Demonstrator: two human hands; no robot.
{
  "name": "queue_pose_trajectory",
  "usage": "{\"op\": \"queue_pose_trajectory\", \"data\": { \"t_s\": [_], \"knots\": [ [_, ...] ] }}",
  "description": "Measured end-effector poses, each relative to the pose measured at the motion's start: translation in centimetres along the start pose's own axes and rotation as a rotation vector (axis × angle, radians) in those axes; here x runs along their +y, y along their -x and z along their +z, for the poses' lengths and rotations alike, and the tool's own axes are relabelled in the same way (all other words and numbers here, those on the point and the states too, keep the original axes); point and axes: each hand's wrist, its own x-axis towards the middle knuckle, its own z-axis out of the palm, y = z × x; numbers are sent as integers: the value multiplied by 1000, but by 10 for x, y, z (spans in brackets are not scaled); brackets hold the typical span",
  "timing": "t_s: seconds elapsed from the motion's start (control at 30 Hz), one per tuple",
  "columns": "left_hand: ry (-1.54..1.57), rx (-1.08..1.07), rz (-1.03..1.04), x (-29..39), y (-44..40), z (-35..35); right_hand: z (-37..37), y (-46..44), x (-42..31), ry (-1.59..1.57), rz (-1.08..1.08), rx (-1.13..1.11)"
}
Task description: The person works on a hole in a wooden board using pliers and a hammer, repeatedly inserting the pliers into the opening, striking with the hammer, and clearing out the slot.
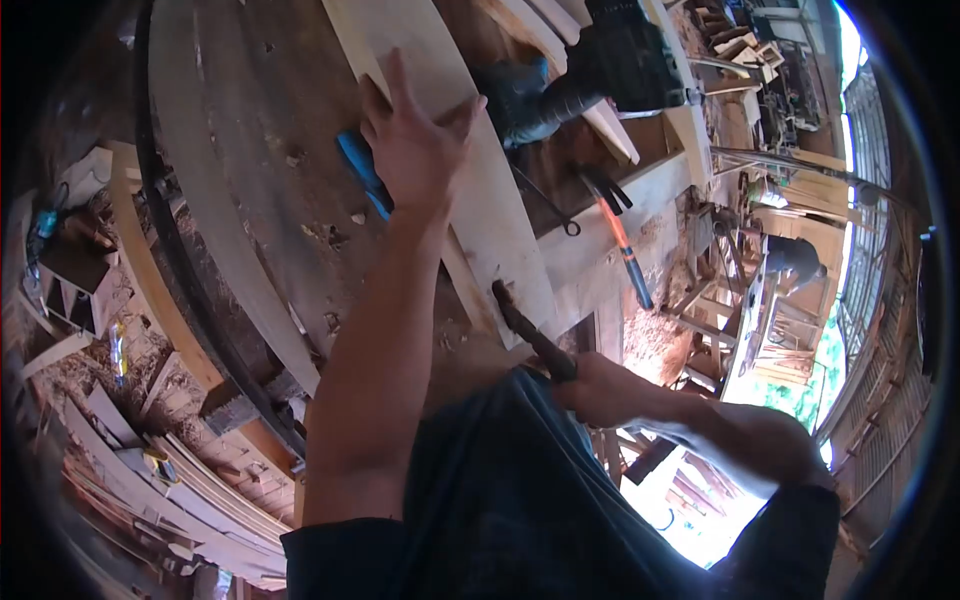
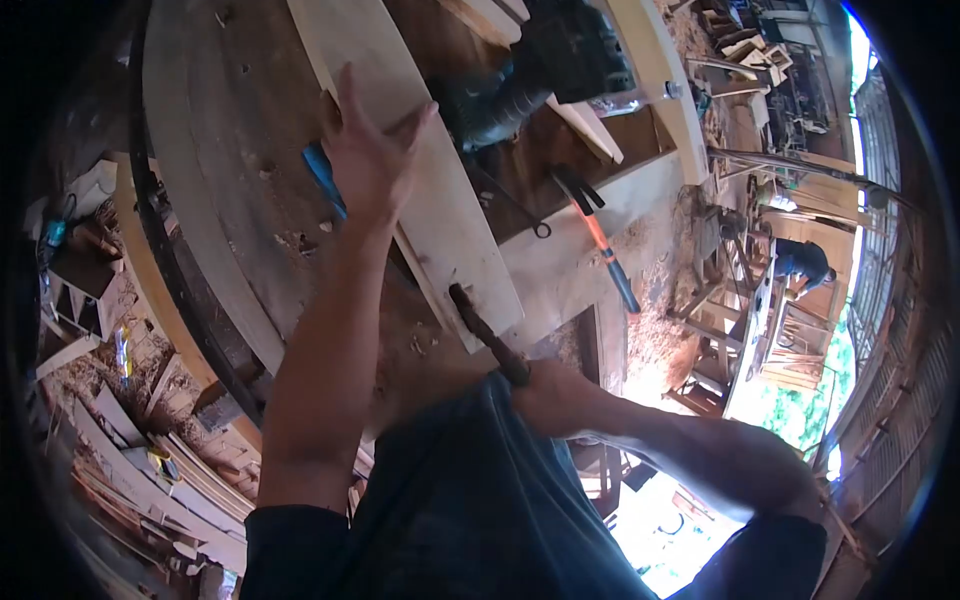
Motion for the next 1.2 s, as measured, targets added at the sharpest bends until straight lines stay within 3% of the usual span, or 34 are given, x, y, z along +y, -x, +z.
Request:
{"op": "queue_pose_trajectory", "data": {
  "t_s": [0.07, 0.1, 0.17, 0.3, 0.6, 0.73, 0.8, 0.9, 0.93, 1.03, 1.2],
  "knots": [
    [-45, 29, 34, -2, -4, 2, 0, 0, -6, -44, -68, 42],
    [-68, 45, 39, -4, -6, 0, 34, -24, 36, -91, -118, 227],
    [-117, 59, 48, 0, -2, 1, 40, -23, 30, -68, -168, 282],
    [-59, -89, -70, 11, -4, -8, 57, -34, 43, -149, -172, 362],
    [-89, -122, -113, 15, -6, -6, 67, -30, 41, -205, -44, 285],
    [-149, -147, -37, 12, -13, -7, 66, -30, 35, -289, 41, 263],
    [-192, -181, 25, 12, -24, -12, 58, -14, 26, -221, -9, 229],
    [-332, -234, -125, 24, -75, -5, 44, -19, 31, -126, -124, 206],
    [-376, -222, -92, 21, -82, -5, 45, -19, 35, -93, -156, 187],
    [-460, -182, -31, 18, -101, -3, 53, -21, 28, -215, -12, 183],
    [-327, -206, -23, 16, -101, -1, 52, -17, 25, -229, -60, 213]
  ]
}}
